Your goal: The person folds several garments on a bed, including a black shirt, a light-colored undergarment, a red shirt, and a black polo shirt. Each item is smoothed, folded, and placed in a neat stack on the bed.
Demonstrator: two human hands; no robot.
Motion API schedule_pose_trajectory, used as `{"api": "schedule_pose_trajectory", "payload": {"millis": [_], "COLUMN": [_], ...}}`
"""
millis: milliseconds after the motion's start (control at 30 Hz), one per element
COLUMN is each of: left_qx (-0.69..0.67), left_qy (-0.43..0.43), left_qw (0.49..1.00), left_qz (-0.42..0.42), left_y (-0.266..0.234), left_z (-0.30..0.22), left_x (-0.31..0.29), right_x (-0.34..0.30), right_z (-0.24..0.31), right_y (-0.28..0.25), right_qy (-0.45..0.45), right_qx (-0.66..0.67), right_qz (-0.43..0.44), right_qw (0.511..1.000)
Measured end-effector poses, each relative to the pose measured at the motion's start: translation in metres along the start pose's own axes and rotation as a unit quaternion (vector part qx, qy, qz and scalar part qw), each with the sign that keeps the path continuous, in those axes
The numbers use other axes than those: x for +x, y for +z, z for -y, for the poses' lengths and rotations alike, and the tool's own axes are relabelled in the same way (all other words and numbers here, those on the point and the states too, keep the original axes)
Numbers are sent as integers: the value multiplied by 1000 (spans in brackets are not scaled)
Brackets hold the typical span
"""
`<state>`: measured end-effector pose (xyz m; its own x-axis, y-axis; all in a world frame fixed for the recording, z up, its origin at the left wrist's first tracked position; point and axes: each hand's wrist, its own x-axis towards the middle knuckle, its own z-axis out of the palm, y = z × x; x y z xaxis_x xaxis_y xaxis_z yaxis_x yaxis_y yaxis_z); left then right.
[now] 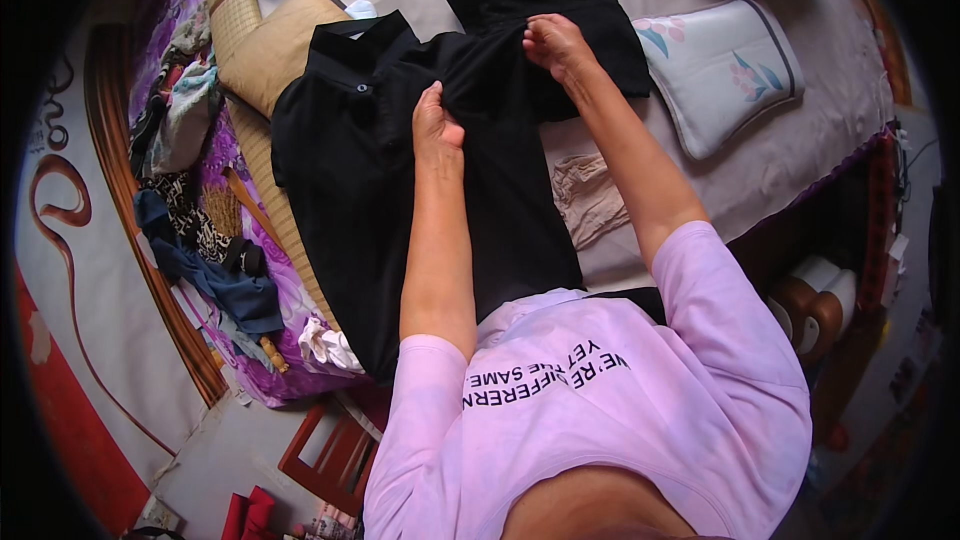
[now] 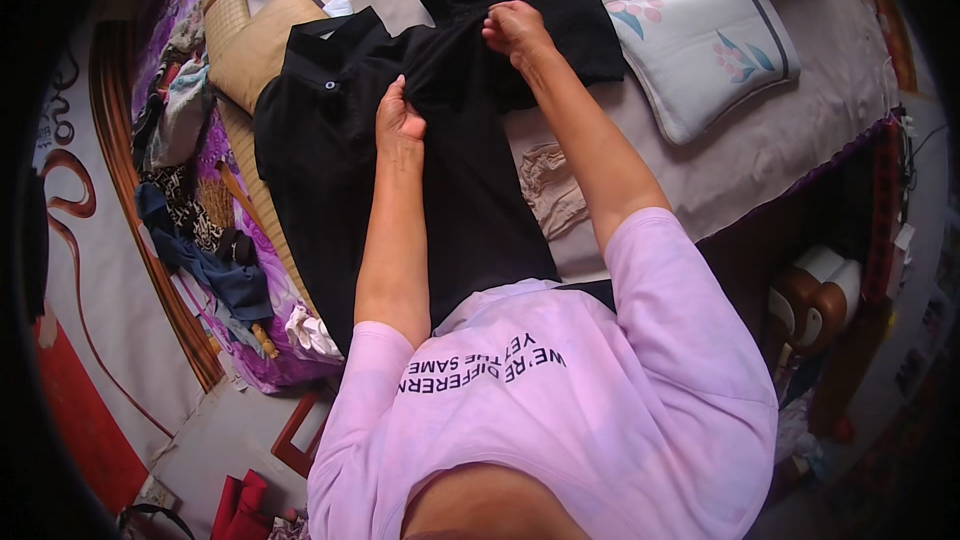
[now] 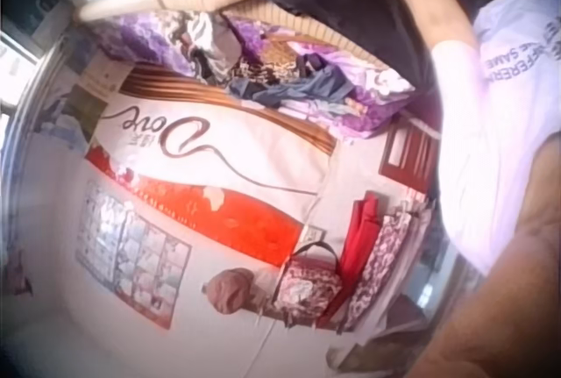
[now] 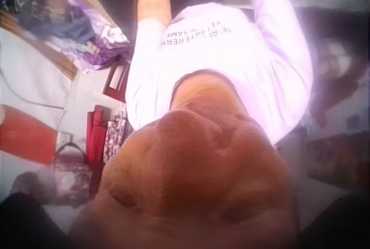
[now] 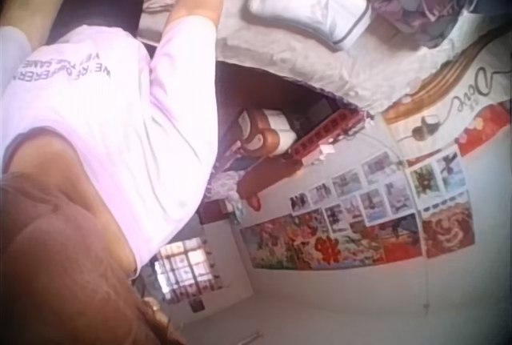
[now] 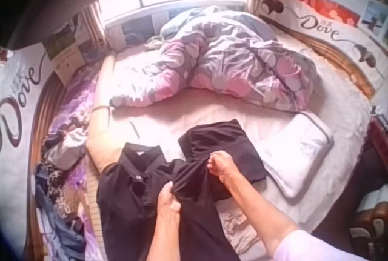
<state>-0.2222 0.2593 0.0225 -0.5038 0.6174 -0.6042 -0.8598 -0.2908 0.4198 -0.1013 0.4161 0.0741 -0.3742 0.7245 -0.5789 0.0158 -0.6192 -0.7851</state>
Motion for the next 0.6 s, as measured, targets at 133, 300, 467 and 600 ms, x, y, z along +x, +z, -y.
{"api": "schedule_pose_trajectory", "payload": {"millis": [133, 300, 467, 600], "left_qx": [11, 9, 16, 24], "left_qy": [-2, -9, -15, -19], "left_qw": [1000, 1000, 1000, 999], "left_qz": [2, 7, 13, 19], "left_y": [-4, -4, -12, -8], "left_z": [1, 3, 0, 0], "left_x": [9, 11, 13, 9], "right_x": [-13, -33, -18, -12], "right_z": [-14, -55, -84, -89], "right_y": [3, 14, 32, 46], "right_qy": [-170, -57, -171, -87], "right_qx": [-56, -254, -538, -282], "right_qz": [-3, 237, 124, 31], "right_qw": [984, 936, 816, 955]}}
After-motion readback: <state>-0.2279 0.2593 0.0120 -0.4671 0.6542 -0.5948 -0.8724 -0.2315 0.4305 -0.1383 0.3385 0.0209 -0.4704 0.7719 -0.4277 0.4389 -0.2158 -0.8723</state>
